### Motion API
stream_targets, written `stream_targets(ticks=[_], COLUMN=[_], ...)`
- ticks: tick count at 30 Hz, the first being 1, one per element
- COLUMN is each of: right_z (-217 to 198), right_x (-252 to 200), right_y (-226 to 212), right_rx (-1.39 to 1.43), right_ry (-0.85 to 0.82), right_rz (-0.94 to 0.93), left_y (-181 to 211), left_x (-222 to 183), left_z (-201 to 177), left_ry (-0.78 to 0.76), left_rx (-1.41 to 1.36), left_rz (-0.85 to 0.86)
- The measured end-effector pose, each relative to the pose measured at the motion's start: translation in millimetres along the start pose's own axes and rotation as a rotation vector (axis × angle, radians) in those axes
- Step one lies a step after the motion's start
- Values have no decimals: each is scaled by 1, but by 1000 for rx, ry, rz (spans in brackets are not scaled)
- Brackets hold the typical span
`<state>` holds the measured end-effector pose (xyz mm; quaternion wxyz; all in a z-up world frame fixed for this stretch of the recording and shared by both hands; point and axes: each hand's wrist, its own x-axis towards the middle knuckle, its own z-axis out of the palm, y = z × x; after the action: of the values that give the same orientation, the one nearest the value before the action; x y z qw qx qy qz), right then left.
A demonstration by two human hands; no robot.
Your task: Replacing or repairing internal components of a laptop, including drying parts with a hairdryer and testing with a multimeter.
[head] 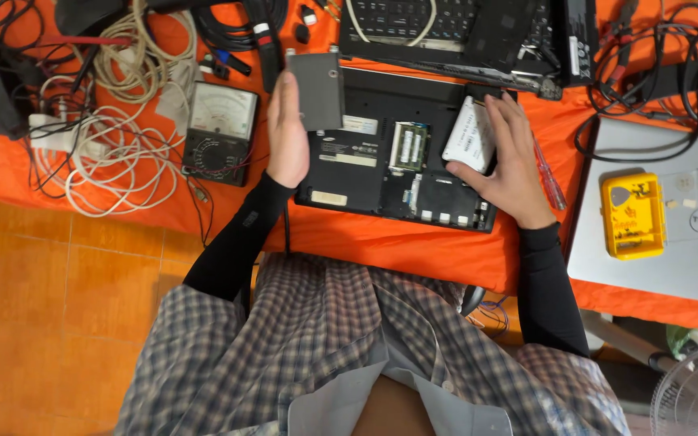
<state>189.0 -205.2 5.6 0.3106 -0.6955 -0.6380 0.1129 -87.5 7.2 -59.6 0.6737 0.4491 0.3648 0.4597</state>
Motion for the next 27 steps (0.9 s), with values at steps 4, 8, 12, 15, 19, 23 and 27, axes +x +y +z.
stream_targets(ticks=[4, 8, 12, 15, 19, 23, 27], right_z=[-3, -5, -7, -6, 8, 58, 147], right_x=[-5, -7, -4, -1, 34, 106, 195], right_y=[4, 5, 0, -8, -42, -83, -99], right_rx=[13, 9, -72, -90, 54, 338, 619], right_ry=[-6, -23, -11, 68, 142, 77, -22], right_rz=[-10, 17, -20, -11, 32, -26, 2], left_y=[-25, -21, -6, 35, 70, 70, 73], left_x=[1, -7, -12, -18, -23, -20, -7], left_z=[-2, 3, 2, -10, -38, -58, -56], left_ry=[35, -30, -35, -69, 3, 80, 190], left_rx=[-79, -76, 15, 14, -195, -441, -572], left_rz=[-31, -87, -42, 124, 131, 371, 351])
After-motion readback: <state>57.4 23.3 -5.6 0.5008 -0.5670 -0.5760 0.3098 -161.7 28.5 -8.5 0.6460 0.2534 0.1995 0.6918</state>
